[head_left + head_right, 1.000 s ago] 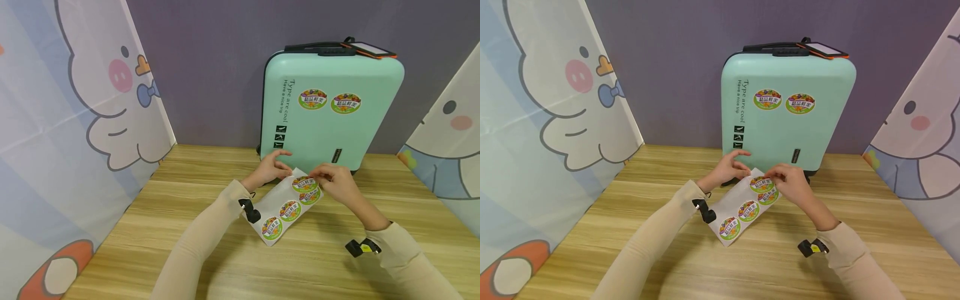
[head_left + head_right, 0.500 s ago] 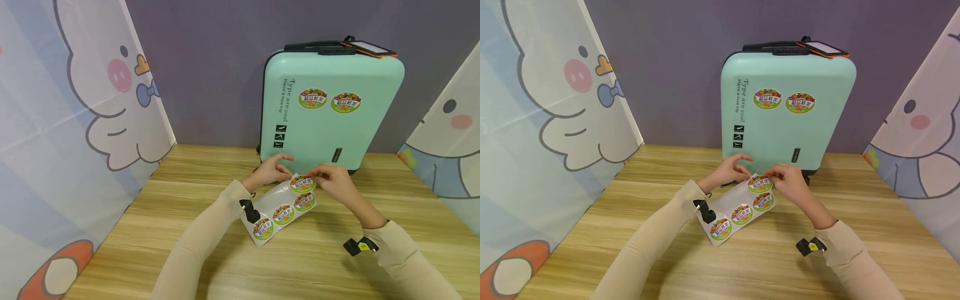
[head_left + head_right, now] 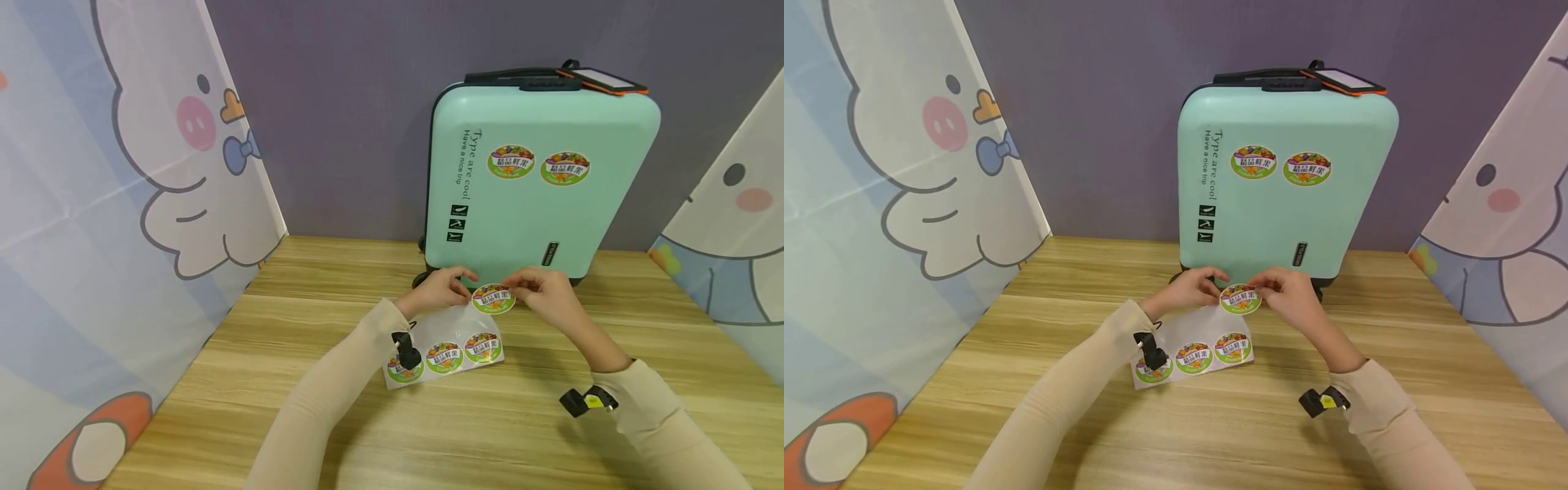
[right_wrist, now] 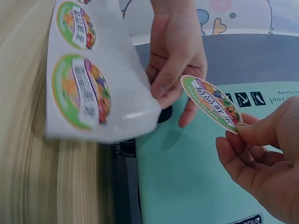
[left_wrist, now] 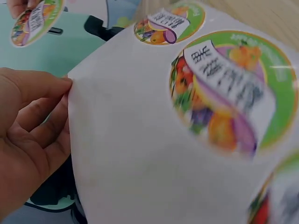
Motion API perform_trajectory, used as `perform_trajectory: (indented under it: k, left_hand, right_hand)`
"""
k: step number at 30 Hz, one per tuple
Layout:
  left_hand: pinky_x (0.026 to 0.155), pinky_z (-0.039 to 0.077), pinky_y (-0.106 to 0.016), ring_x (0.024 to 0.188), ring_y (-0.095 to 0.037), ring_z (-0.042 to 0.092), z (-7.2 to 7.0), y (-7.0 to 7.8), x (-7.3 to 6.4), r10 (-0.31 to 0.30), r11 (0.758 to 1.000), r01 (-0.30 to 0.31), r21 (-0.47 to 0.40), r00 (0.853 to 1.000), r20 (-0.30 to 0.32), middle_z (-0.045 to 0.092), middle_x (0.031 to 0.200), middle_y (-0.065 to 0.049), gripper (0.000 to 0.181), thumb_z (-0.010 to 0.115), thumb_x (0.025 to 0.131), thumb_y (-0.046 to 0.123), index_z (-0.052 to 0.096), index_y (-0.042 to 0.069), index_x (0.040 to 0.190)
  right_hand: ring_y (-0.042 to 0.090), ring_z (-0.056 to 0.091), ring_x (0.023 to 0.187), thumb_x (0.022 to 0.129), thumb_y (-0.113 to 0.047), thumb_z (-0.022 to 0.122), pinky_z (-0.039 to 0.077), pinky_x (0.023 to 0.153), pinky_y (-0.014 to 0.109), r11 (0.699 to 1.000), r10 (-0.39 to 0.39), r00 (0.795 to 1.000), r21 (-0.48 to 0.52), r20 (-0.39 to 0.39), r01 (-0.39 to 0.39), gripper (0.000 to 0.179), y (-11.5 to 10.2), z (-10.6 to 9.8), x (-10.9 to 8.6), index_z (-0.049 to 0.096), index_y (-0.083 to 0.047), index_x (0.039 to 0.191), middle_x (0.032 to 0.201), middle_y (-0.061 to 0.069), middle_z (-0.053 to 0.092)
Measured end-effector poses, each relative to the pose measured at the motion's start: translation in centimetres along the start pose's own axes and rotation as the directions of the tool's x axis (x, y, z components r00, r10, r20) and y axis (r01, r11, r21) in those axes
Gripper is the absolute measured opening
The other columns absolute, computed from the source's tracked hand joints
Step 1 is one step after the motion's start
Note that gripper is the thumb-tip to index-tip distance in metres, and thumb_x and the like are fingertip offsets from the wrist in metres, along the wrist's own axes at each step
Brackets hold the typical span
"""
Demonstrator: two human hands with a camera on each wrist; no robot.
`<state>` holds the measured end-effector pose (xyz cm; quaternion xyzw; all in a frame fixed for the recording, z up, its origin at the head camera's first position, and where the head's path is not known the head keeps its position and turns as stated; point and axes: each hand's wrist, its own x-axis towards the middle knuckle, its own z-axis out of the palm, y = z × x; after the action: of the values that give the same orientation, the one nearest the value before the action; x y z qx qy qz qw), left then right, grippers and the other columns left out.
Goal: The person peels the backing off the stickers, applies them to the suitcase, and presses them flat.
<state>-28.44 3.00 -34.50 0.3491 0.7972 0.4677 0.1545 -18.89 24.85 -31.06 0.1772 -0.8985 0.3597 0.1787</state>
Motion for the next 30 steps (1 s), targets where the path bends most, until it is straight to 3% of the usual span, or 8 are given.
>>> perform_trajectory:
  k: [3,10,20,30]
  left_hand:
    - [0.075,0.053,-0.023,0.089,-0.015,0.068,0.2,-0.4,-0.1,0.007,0.998,-0.009,0.060,1.000,0.029,0.074,0.096,-0.011,0.046,0.067,0.090,-0.007,0.058,0.002,0.134]
    - [0.076,0.054,-0.020,0.096,-0.020,0.069,0.5,-1.0,-0.3,0.018,0.986,-0.031,0.164,0.996,0.084,0.072,0.105,-0.014,0.042,0.067,0.088,-0.009,0.060,-0.003,0.129]
    - [0.075,0.054,-0.020,0.088,-0.015,0.069,0.8,-2.0,-0.5,0.014,0.986,-0.030,0.167,0.996,0.091,0.072,0.099,-0.010,0.035,0.068,0.087,-0.009,0.065,-0.001,0.121]
    - [0.076,0.054,-0.019,0.091,-0.018,0.070,0.9,-3.1,-0.9,0.062,0.984,-0.071,0.164,0.996,0.059,0.072,0.100,-0.014,0.030,0.068,0.089,-0.007,0.066,-0.003,0.119]
  right_hand:
    - [0.014,0.061,0.063,0.091,0.006,0.065,0.047,0.050,0.025,0.999,0.037,0.999,0.021,0.007,-0.037,0.014,0.1,-0.1,0.0,0.075,0.004,0.100,0.085,0.014,0.072]
    - [0.025,0.068,0.071,0.092,0.006,0.064,0.054,0.056,0.026,0.995,0.066,0.998,0.078,0.009,-0.067,0.014,0.2,-0.3,0.2,0.073,0.007,0.103,0.091,0.020,0.072]
    - [0.006,0.064,0.068,0.093,0.005,0.063,0.054,0.058,0.025,0.992,0.087,0.996,0.089,-0.004,-0.086,0.014,0.2,-0.4,0.3,0.072,0.007,0.105,0.093,0.021,0.072]
    - [0.002,0.065,0.069,0.094,0.004,0.064,0.056,0.060,0.024,0.987,0.115,0.993,0.111,-0.014,-0.113,0.016,0.0,-0.3,0.5,0.071,0.008,0.107,0.095,0.023,0.072]
